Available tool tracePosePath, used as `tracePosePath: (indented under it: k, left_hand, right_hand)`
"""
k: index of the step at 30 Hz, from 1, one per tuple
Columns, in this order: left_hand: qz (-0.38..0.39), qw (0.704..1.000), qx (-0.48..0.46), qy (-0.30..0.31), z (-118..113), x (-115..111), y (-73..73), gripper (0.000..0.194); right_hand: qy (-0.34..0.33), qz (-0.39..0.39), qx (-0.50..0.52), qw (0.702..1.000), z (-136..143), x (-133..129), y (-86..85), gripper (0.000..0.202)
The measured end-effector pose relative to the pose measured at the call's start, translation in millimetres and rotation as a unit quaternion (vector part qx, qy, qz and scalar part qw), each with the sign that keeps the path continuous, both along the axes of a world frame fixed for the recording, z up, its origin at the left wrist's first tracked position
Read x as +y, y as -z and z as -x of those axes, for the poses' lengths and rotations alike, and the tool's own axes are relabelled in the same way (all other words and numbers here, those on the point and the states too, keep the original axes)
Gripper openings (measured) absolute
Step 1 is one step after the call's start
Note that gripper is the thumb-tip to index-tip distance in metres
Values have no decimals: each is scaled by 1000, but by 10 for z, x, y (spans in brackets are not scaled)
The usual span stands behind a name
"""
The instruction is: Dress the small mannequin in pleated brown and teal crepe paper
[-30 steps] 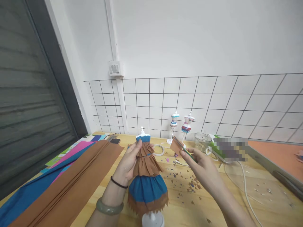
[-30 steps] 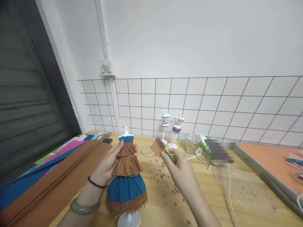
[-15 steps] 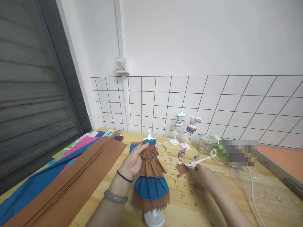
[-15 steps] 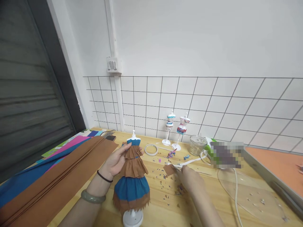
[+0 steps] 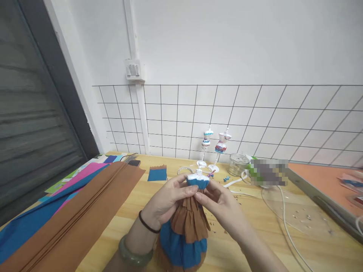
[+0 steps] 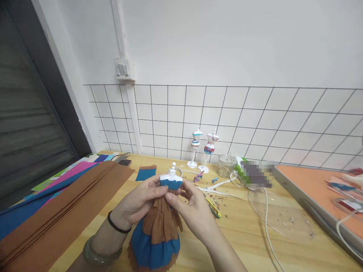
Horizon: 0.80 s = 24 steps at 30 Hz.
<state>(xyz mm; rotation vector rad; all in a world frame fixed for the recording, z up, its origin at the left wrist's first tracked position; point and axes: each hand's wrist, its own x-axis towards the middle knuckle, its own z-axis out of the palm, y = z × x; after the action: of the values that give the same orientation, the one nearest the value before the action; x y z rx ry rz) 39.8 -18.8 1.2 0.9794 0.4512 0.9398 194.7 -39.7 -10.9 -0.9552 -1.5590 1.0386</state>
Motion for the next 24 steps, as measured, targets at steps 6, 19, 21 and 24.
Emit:
tracePosePath:
  k: [6,19,21,24]
  left_hand:
    - [-3,1000,11,-7,-9,-18,-19,32]
    - [-39,998,38,-42,-37,-14,8,36]
    - [-76,990,69,-101,-79,-48,-14,43]
    - [-150,956,136,-211,-167,-125,-31,47]
  right_hand:
    - [31,-55,-46,997,-33,8,6,23]
    - [-22,40,30,999,-151,-16,-120,34]
    - [46,41,51,997,-215,-26,-138,39]
    - [143,12,31,989,-265,-70,-140,43]
